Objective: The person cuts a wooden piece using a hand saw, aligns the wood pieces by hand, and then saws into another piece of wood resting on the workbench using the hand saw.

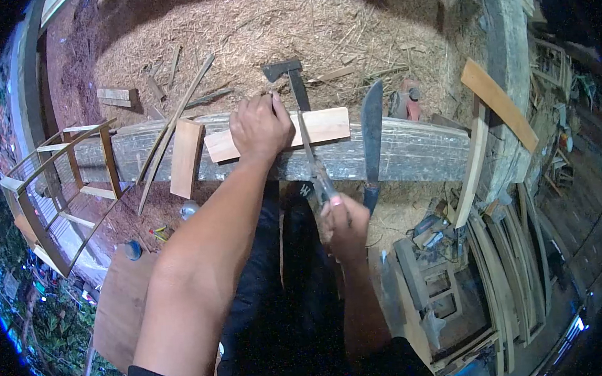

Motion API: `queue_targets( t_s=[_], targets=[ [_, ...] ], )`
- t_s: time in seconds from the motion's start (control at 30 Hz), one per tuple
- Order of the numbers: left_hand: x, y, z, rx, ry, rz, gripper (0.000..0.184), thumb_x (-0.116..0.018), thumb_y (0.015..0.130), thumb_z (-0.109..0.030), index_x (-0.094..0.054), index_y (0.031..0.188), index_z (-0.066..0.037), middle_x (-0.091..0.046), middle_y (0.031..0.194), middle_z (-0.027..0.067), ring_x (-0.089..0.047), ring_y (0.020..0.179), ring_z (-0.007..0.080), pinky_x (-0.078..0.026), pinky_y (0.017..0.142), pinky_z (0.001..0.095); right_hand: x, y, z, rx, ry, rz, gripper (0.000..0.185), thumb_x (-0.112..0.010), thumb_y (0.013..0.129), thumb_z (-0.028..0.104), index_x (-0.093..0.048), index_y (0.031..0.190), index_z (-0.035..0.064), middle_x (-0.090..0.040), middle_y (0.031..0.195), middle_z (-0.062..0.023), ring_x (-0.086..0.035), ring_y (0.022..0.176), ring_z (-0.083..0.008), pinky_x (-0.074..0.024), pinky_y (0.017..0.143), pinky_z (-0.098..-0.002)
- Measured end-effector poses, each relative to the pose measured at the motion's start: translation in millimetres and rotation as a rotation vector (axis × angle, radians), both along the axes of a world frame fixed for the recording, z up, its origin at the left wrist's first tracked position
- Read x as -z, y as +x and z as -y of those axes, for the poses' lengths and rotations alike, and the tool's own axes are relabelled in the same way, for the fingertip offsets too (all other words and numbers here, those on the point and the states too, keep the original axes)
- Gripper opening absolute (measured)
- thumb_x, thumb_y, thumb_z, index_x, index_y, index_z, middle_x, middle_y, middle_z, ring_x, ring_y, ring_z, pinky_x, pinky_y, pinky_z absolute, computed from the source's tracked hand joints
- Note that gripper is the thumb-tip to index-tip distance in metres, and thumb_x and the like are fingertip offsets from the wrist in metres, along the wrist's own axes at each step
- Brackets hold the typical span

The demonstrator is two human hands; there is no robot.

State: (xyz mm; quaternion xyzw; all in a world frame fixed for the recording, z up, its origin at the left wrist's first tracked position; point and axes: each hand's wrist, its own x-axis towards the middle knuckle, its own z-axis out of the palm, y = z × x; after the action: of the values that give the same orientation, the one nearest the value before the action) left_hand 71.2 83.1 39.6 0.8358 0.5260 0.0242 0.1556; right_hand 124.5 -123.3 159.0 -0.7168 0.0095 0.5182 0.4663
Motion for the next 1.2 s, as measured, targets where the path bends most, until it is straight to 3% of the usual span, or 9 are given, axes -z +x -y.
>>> queue_targets(
  t_s=[0.13, 0.2, 0.33, 0.4, 0.63, 0.8, 0.93, 1.0, 1.2],
  targets=[
    [1.7, 0.6, 0.4, 0.011, 0.042, 0.001, 0.030, -0.058, 0.094, -0.028, -0.072, 0.076, -0.008, -0.072, 0.085, 0.0116, -0.067, 0.085, 0.0314, -0.050, 0.076, 0.0466, -10.5, 14.2, -17.2, -0.110, 0.109, -0.105, 0.035, -0.049, 0.106, 0.024, -0.061, 0.086, -0.0012, -0.053, 0.064, -0.0003, -0.048, 0.059, -0.0077, -0.0394, 0.057, -0.0253],
    [0.6, 0.6, 0.8, -0.004, -0.034, -0.014, 0.030, -0.057, 0.093, -0.028, -0.076, 0.081, -0.007, -0.074, 0.089, 0.0128, -0.067, 0.090, 0.0311, -0.049, 0.088, 0.0469, -17.0, 6.0, -17.0, -0.155, 0.028, -0.222, 0.031, -0.050, 0.105, 0.022, -0.060, 0.086, -0.0002, -0.049, 0.063, 0.0015, -0.045, 0.059, -0.0072, -0.0367, 0.056, -0.0265],
    [0.1, 0.6, 2.1, -0.025, -0.037, -0.005, 0.030, -0.057, 0.092, -0.027, -0.076, 0.080, -0.007, -0.074, 0.086, 0.0125, -0.067, 0.089, 0.0310, -0.049, 0.087, 0.0458, -14.2, -16.7, -15.7, -0.003, -0.074, -0.039, 0.029, -0.054, 0.103, 0.021, -0.057, 0.080, 0.0032, -0.040, 0.061, 0.0038, -0.040, 0.057, -0.0090, -0.0321, 0.053, -0.0332],
    [1.0, 0.4, 1.5, -0.008, -0.020, -0.012, 0.029, -0.058, 0.093, -0.027, -0.075, 0.080, -0.007, -0.074, 0.087, 0.0120, -0.068, 0.088, 0.0311, -0.050, 0.083, 0.0466, -10.9, -27.4, -16.8, -0.120, -0.050, 0.262, 0.031, -0.056, 0.102, 0.022, -0.055, 0.077, 0.0033, -0.041, 0.061, 0.0040, -0.039, 0.057, -0.0091, -0.0306, 0.052, -0.0301],
    [-1.0, 0.9, -3.9, -0.016, -0.044, -0.066, 0.029, -0.056, 0.094, -0.027, -0.073, 0.082, -0.008, -0.074, 0.092, 0.0125, -0.067, 0.093, 0.0322, -0.050, 0.083, 0.0486, -56.4, -39.9, 26.5, -0.090, -0.237, 0.170, 0.041, -0.058, 0.103, 0.027, -0.051, 0.071, 0.0035, -0.047, 0.062, 0.0026, -0.040, 0.059, -0.0062, -0.0302, 0.053, -0.0276],
    [-1.3, 1.0, 0.8, -0.020, -0.042, -0.027, 0.028, -0.057, 0.094, -0.028, -0.073, 0.081, -0.008, -0.074, 0.090, 0.0123, -0.067, 0.089, 0.0326, -0.050, 0.081, 0.0484, -49.8, -36.7, 28.9, -0.070, -0.145, 0.191, 0.043, -0.058, 0.104, 0.025, -0.047, 0.066, 0.0072, -0.042, 0.058, 0.0050, -0.037, 0.053, -0.0030, -0.0233, 0.048, -0.0251],
    [0.8, -1.4, 2.4, -0.010, 0.007, -0.037, 0.028, -0.057, 0.094, -0.027, -0.073, 0.080, -0.008, -0.074, 0.088, 0.0116, -0.068, 0.088, 0.0317, -0.051, 0.079, 0.0476, -31.7, -21.6, 7.9, -0.067, -0.115, 0.227, 0.041, -0.058, 0.103, 0.022, -0.047, 0.066, 0.0066, -0.043, 0.058, 0.0047, -0.036, 0.053, -0.0031, -0.0239, 0.048, -0.0260],
    [0.6, 0.9, 2.1, -0.051, -0.070, -0.014, 0.030, -0.057, 0.092, -0.026, -0.076, 0.081, -0.007, -0.075, 0.092, 0.0122, -0.067, 0.093, 0.0307, -0.049, 0.087, 0.0475, -14.9, -16.9, -7.0, -0.099, -0.117, 0.252, 0.040, -0.061, 0.101, 0.023, -0.050, 0.070, 0.0005, -0.045, 0.058, -0.0039, -0.043, 0.056, -0.0102, -0.0345, 0.053, -0.0327],
    [0.2, 0.1, 4.1, -0.027, -0.013, -0.025, 0.029, -0.057, 0.092, -0.026, -0.075, 0.081, -0.007, -0.074, 0.090, 0.0126, -0.067, 0.091, 0.0319, -0.049, 0.082, 0.0477, -36.5, -17.0, -32.1, -0.169, -0.219, 0.329, 0.038, -0.063, 0.098, 0.019, -0.050, 0.068, 0.0002, -0.042, 0.058, -0.0065, -0.042, 0.056, -0.0145, -0.0366, 0.054, -0.0353]
  ],
)
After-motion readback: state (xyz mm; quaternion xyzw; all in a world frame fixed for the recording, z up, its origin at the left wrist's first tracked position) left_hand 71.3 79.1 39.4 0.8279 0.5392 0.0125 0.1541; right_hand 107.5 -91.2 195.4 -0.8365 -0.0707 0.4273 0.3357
